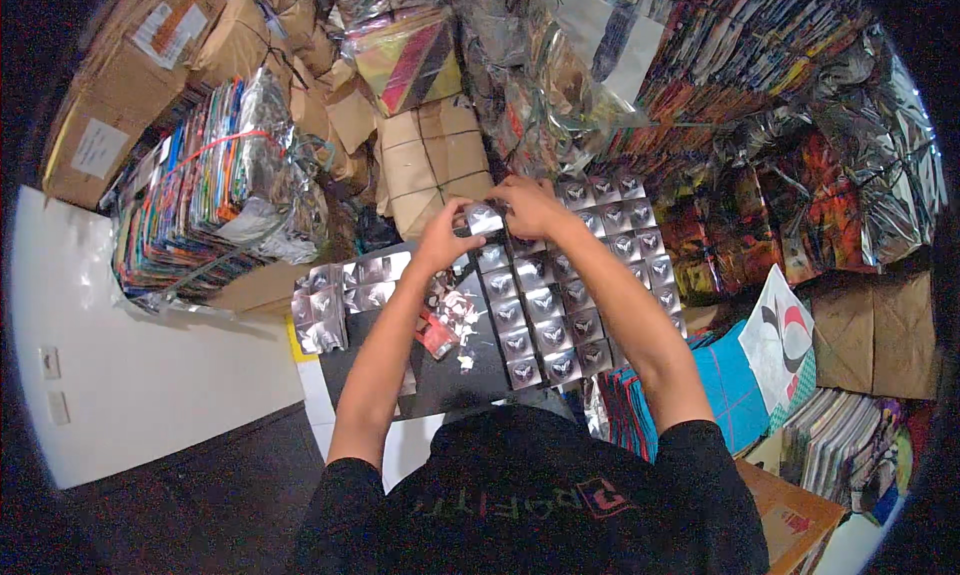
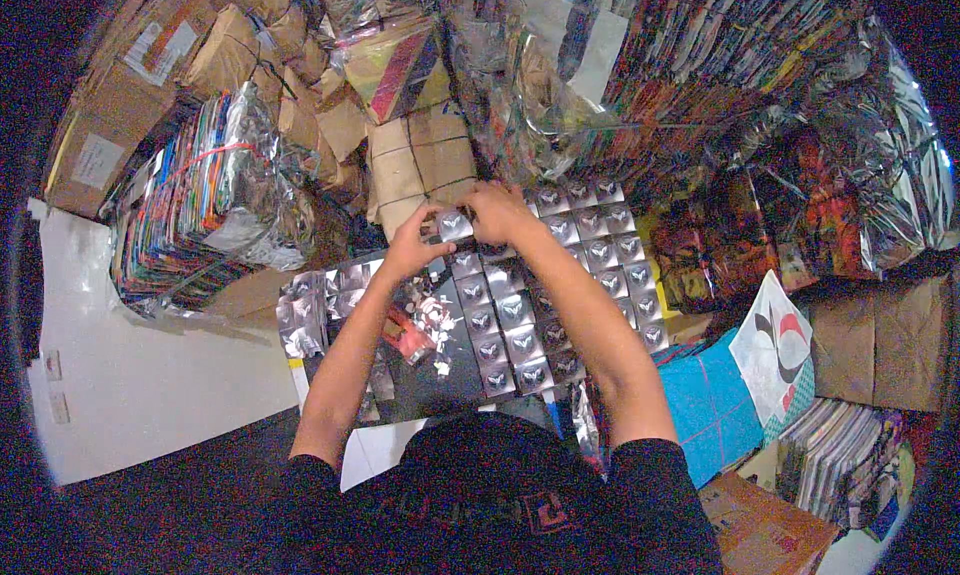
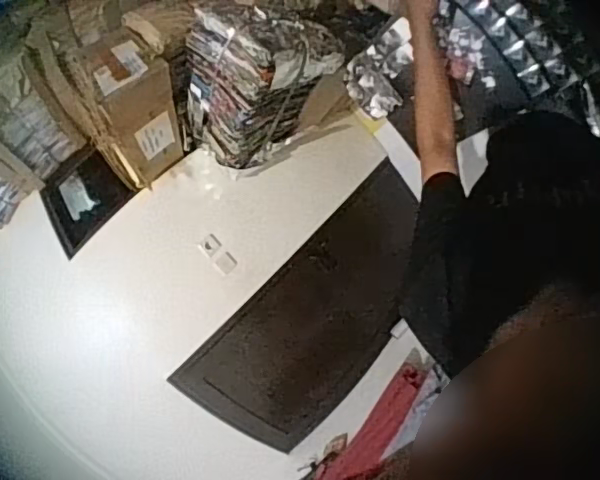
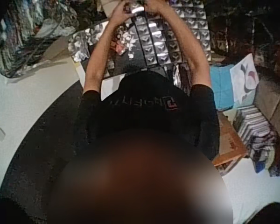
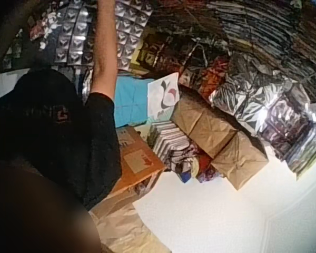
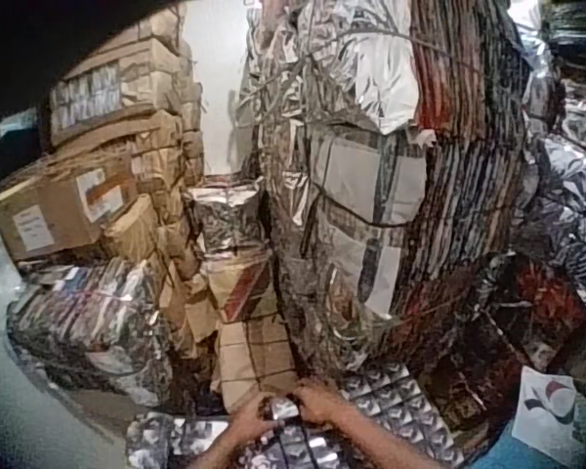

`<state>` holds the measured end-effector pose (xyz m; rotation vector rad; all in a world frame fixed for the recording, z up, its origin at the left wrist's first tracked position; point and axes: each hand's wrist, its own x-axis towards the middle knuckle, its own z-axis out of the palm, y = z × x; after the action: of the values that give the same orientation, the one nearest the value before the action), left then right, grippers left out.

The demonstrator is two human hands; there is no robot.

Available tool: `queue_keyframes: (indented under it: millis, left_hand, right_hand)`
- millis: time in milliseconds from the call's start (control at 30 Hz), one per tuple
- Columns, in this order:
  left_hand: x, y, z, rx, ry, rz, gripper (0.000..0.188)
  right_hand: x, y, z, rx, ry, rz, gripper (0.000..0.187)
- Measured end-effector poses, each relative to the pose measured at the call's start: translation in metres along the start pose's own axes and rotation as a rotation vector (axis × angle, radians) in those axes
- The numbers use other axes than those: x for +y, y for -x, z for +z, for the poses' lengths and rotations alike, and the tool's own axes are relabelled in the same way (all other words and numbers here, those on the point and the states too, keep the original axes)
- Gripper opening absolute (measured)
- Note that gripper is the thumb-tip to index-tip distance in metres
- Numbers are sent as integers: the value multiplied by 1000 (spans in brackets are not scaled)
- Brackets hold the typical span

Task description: Assembling small cardboard boxes for product packaging.

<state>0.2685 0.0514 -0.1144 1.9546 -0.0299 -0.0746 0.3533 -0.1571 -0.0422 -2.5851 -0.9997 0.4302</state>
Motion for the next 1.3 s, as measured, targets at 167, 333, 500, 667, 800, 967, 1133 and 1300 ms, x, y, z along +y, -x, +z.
queue_keyframes:
  millis: [167,333,500,667,800,967,1133,1300]
  left_hand:
    - [-5,-4,3,46,-27,75,72]
    - [-6,-5,5,27,-13,87,76]
    - [-14,-3,2,63,-30,115,80]
    - [0,-2,7,-3,-6,5,82]
    - [0,-3,6,21,-76,-10,82]
    - [-2,-3,7,37,-76,52,81]
    - [14,-1,10,46,-51,41,76]
    - [-9,-4,9,36,21,-4,78]
  right_hand:
    - [5,-2,2,23,-1,-7,56]
    - [2,0,0,19,8,-3,57]
    - [-8,-1,-3,5,20,0,57]
    - [4,-2,5,39,20,12,55]
    - [3,-4,7,61,9,-5,52]
    - [-1,-4,3,36,-6,1,51]
    - [2,0,-1,27,-4,1,55]
    - [-1,-4,3,29,25,1,56]
